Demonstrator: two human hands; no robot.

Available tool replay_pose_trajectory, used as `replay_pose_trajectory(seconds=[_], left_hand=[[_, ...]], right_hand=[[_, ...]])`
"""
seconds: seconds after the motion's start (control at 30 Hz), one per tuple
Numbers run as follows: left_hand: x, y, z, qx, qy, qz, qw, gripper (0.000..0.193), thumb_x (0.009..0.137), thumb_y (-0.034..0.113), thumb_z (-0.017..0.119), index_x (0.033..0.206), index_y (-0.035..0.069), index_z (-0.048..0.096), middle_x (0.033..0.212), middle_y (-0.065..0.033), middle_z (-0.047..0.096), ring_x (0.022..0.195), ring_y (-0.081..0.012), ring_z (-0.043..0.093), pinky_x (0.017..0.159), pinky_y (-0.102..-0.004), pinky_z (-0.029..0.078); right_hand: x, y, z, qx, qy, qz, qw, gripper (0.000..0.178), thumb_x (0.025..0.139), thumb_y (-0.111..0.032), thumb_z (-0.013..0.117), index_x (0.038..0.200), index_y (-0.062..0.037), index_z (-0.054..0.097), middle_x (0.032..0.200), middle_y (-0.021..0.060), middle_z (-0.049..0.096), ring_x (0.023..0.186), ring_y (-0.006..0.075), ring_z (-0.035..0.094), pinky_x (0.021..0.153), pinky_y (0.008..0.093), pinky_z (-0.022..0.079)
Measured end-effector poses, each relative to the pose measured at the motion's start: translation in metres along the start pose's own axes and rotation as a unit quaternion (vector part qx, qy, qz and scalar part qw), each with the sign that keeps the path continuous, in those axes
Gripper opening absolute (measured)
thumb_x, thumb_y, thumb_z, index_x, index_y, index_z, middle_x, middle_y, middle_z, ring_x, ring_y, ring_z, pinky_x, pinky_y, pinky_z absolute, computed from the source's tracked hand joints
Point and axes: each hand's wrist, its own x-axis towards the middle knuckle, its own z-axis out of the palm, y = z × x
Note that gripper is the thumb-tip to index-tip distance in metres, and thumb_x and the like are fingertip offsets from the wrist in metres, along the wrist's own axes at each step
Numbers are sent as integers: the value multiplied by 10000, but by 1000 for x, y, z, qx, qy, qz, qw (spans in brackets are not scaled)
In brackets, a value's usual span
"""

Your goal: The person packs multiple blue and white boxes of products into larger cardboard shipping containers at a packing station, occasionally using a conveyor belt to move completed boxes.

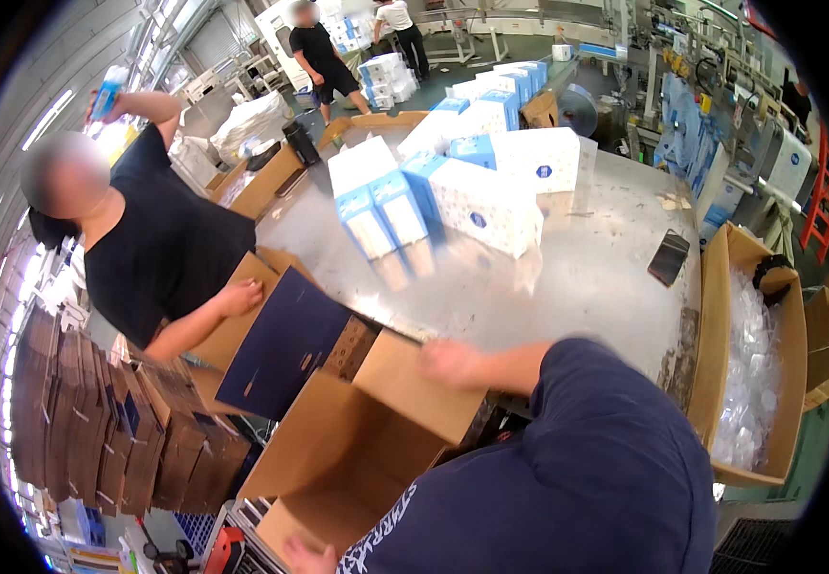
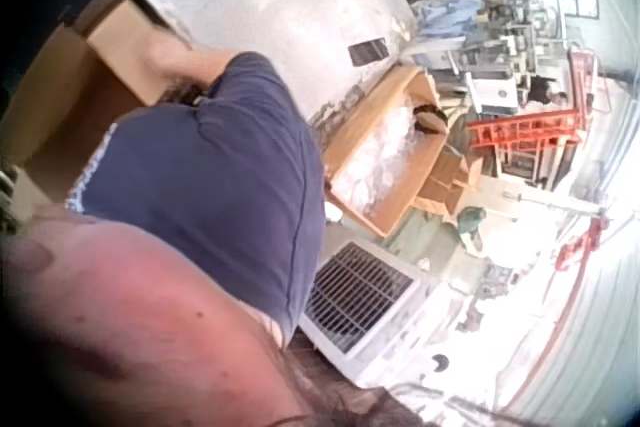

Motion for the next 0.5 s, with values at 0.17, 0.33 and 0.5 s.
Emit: replay_pose_trajectory(seconds=[0.17, 0.33, 0.5], left_hand=[[-2, 2, 65, -61, 16, -126, 990, 662, 869, 333, 538, 1388, -18, 324, 1303, -219, 464, 1163, -372, 485, 975, -427, 398], [50, 91, 69, -340, -136, -105, 925, 1081, 625, 156, 685, 1447, -67, 20, 1498, -273, 110, 1356, -378, 230, 1112, -398, 226], [69, 84, 81, -375, -266, -9, 888, 883, 735, 288, 660, 1385, -57, 171, 1427, -273, 262, 1319, -358, 301, 1092, -377, 219]], right_hand=[[-10, -65, 54, 118, -220, -22, 968, 568, 875, -132, 372, 1405, 41, 258, 1283, 296, 478, 991, 385, 608, 826, 469, 498], [25, 8, -108, 131, -306, -155, 930, 390, 849, -237, 556, 1188, -47, 589, 950, 164, 666, 841, 301, 627, 737, 380, 494], [28, 132, -273, 177, 53, 1, 983, 384, 793, -87, 602, 1175, -127, 611, 994, 121, 666, 914, 280, 623, 809, 370, 492]])
